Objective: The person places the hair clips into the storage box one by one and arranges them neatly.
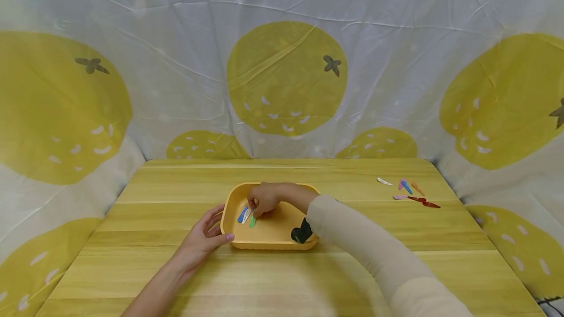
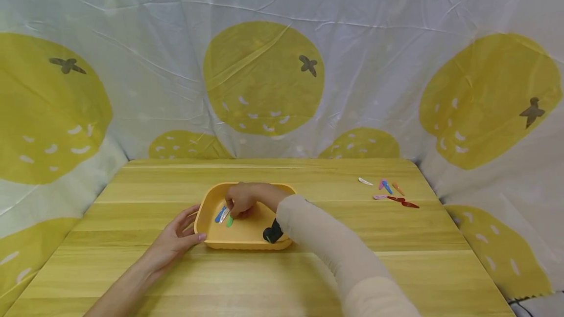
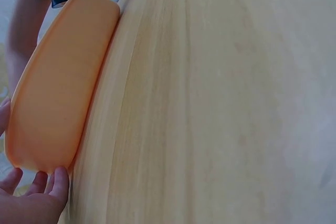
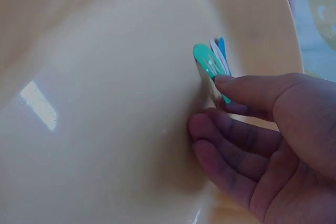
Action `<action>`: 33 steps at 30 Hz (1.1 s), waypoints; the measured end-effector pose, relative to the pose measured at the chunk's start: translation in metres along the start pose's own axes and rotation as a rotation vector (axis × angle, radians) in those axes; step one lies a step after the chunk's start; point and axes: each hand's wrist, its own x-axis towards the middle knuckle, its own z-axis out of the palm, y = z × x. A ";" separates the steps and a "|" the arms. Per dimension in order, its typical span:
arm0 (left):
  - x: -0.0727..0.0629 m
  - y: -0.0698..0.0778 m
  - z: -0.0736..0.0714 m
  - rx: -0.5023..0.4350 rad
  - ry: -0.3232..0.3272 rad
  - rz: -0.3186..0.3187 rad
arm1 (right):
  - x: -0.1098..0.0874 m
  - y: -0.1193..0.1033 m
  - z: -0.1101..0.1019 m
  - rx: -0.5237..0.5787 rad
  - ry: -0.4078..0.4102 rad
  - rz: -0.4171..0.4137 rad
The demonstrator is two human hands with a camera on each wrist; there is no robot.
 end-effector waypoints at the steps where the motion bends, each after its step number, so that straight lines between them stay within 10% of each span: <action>1: 0.000 0.000 0.000 -0.003 -0.001 0.001 | 0.000 -0.001 0.000 0.006 -0.001 0.008; 33: 0.000 -0.003 0.000 0.020 0.030 0.011 | -0.046 0.007 -0.029 0.055 -0.026 -0.035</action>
